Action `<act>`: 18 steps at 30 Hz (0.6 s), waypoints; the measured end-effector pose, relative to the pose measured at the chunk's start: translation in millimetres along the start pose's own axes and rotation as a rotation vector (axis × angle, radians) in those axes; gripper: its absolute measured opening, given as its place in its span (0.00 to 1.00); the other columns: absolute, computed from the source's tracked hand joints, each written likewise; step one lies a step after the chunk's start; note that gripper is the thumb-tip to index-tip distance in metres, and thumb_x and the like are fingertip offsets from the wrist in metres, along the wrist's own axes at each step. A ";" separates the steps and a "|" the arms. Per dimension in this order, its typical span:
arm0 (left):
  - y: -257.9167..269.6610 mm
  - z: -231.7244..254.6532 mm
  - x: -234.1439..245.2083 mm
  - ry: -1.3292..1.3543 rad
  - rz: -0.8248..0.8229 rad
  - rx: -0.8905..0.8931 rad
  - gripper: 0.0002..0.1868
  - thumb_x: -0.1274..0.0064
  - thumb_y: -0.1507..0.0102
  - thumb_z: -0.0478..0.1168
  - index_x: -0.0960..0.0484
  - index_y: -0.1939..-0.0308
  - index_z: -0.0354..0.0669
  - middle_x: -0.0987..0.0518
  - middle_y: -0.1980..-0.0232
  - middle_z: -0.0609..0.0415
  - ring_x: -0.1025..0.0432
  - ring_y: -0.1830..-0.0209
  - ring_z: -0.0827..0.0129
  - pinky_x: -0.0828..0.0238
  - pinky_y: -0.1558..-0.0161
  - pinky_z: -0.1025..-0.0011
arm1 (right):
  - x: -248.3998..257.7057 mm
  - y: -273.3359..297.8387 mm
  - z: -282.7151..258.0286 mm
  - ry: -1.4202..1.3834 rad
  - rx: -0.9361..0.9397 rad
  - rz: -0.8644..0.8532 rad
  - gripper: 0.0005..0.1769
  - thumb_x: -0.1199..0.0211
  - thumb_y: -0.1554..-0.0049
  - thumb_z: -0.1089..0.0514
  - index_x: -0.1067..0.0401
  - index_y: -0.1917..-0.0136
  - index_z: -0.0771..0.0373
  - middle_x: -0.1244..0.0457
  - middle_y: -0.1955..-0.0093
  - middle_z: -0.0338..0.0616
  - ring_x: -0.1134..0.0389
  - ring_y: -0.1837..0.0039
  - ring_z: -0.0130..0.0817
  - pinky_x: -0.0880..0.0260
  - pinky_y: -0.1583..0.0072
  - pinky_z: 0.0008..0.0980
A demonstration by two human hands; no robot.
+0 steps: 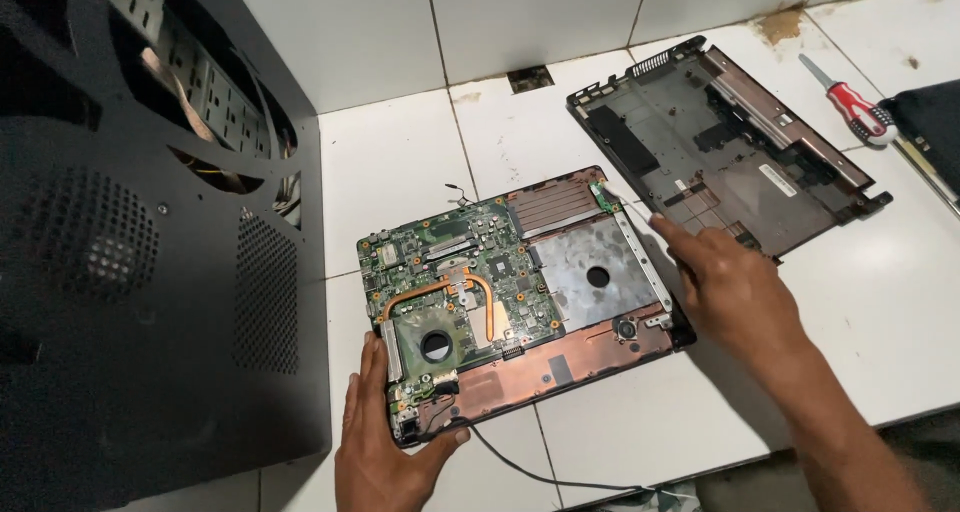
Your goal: Cleaning dust from a laptop motherboard and internal chassis using a toothbrush
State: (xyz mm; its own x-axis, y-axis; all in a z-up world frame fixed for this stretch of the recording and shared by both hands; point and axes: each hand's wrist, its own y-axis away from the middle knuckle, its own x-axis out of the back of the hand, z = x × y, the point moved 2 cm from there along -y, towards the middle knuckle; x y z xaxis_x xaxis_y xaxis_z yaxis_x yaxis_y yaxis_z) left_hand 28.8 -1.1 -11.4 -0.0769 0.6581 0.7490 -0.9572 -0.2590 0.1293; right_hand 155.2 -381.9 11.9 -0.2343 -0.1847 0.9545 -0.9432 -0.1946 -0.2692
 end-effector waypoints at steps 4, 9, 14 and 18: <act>-0.2 -1.9 -0.8 0.014 0.005 -0.043 0.71 0.23 0.55 0.56 0.54 0.16 0.63 0.53 0.12 0.71 0.57 0.13 0.62 0.60 0.20 0.55 | -10.3 -9.1 3.1 -0.045 0.048 0.051 0.37 0.38 0.42 0.67 0.32 0.21 0.46 0.36 0.58 0.48 0.33 0.61 0.54 0.31 0.61 0.56; -3.0 -11.0 -5.5 0.052 0.050 -0.126 0.71 0.25 0.55 0.62 0.54 0.16 0.60 0.52 0.12 0.67 0.54 0.14 0.62 0.59 0.19 0.56 | 10.0 3.1 -7.1 -0.218 -0.112 -0.053 0.37 0.45 0.45 0.67 0.29 0.24 0.46 0.27 0.47 0.50 0.28 0.50 0.55 0.32 0.51 0.52; -1.5 -12.4 -7.0 0.061 0.076 -0.186 0.71 0.23 0.56 0.58 0.52 0.16 0.57 0.50 0.13 0.64 0.51 0.15 0.63 0.60 0.19 0.55 | 15.4 -19.5 -18.4 -0.343 -0.271 -0.090 0.31 0.48 0.41 0.63 0.26 0.27 0.46 0.29 0.35 0.45 0.27 0.43 0.53 0.33 0.45 0.50; -1.2 -10.2 -4.8 0.040 0.044 -0.113 0.71 0.27 0.55 0.66 0.54 0.16 0.62 0.52 0.12 0.69 0.55 0.14 0.59 0.58 0.20 0.54 | 18.5 -0.1 -15.2 -0.408 -0.395 -0.134 0.31 0.47 0.41 0.62 0.26 0.26 0.40 0.27 0.37 0.37 0.26 0.55 0.33 0.34 0.51 0.35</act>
State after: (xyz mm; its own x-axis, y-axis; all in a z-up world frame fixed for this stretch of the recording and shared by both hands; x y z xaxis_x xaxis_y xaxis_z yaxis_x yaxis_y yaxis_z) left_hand 27.5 3.3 -21.8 -0.1281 0.6761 0.7256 -0.9779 -0.2080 0.0213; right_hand 147.4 -370.7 31.5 -0.0712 -0.5550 0.8288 -0.9930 0.1180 -0.0063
